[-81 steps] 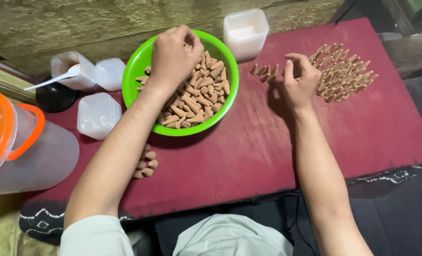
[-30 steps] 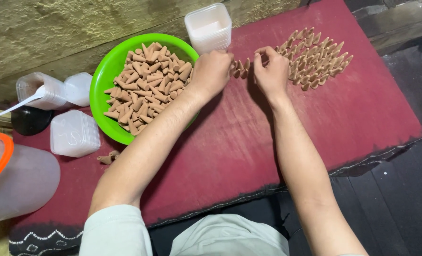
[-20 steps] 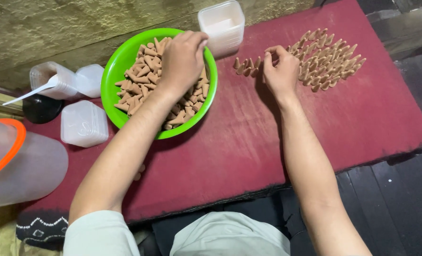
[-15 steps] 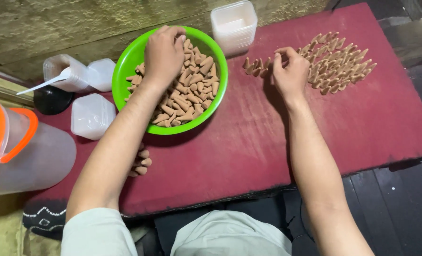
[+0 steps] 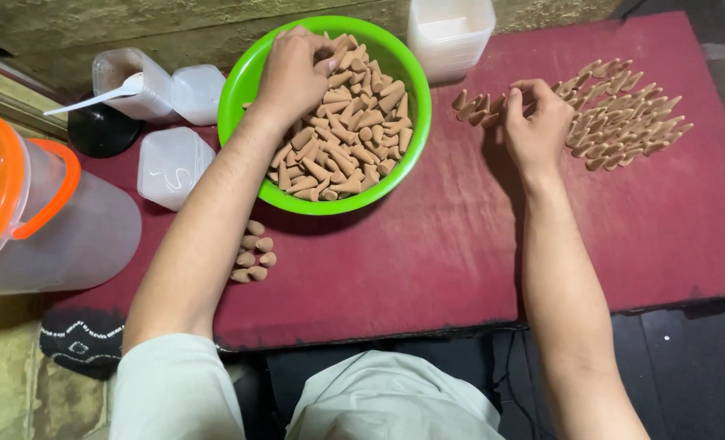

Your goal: The person repeatedly picks small cone-shaped clay pieces from a green bowl and places them upright in rows on a red table. The hands work continuously, transferring items one at a time and arranging them in neat lines.

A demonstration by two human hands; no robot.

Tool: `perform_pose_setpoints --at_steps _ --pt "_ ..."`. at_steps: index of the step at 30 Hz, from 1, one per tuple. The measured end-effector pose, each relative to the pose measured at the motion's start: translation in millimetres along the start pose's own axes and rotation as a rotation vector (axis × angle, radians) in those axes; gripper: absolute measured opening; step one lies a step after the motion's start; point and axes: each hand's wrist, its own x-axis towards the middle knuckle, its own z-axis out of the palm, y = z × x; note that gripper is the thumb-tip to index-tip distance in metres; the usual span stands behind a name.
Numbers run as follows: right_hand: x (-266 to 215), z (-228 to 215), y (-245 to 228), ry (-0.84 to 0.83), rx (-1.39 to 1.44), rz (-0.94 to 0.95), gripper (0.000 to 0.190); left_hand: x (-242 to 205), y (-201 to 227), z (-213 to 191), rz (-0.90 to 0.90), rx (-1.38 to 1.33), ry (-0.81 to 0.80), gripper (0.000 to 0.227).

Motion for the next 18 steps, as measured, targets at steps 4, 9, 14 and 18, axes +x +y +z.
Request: perform_pose_setpoints --at_steps 4,9,14,18 --pt "0.3 0.8 -4.0 -0.017 0.021 0.000 0.013 0.2 -4.6 -0.8 0.052 0.038 -0.068 0.033" --pt "1.4 1.0 0.6 0.019 0.007 0.004 0.014 -2.5 -2.2 -0.8 0.160 0.012 0.050 0.003" --pt "2.1 -1.7 1.2 0.063 0.142 -0.051 0.011 -12.6 42.5 -6.6 0.242 -0.093 0.167 0.006" --pt "1.3 -8.0 -16.8 0.062 0.411 -0.160 0.010 -17.3 82.6 9.7 0.365 -0.217 0.126 0.005"
